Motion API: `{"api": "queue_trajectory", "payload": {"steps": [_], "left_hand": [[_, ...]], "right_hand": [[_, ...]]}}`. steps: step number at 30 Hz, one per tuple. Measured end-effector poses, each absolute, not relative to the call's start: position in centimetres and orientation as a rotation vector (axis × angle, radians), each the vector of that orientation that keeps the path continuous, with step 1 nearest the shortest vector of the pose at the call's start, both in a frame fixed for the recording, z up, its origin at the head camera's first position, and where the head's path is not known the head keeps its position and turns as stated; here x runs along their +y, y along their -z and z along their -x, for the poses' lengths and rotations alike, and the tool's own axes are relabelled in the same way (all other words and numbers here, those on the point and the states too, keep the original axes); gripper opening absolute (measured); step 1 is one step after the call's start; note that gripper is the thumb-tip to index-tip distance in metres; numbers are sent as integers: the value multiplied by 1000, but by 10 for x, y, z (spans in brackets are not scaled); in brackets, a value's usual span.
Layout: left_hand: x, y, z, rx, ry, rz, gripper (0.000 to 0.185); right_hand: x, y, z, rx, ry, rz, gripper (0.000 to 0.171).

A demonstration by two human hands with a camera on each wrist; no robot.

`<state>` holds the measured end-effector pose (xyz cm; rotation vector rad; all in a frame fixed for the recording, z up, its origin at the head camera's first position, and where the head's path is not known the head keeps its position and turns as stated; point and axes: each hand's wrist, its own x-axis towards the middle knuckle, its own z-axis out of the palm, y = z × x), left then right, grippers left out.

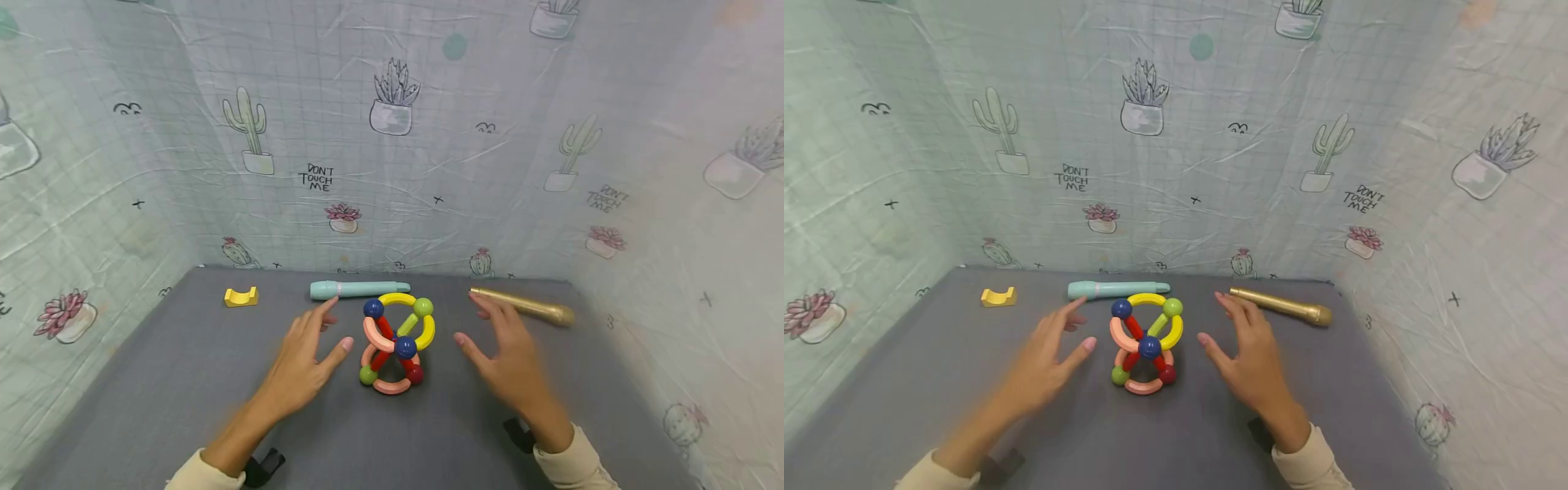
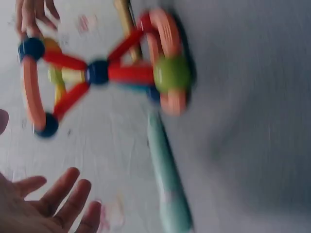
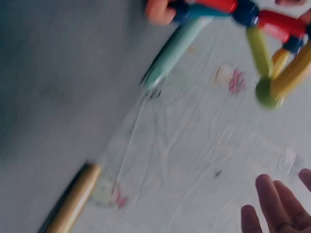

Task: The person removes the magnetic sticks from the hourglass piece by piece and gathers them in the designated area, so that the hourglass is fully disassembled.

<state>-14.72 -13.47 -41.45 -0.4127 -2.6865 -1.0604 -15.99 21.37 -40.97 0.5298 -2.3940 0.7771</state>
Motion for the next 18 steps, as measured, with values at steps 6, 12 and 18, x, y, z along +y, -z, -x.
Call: {"api": "queue_trajectory", "payload": {"steps": [6,12,18], "left_hand": [[-101,423,137,-2544,1542,319,71],[-75,430,134,-2350,1892,187,74],[-56,432,133,-2134,2113,96,75]], "right_hand": [[184,417,152,-2370,-875,-645,73],[167,423,150,-2323,-937,-736,66],[156,427,155,-2275,-956,-796,61]]}}
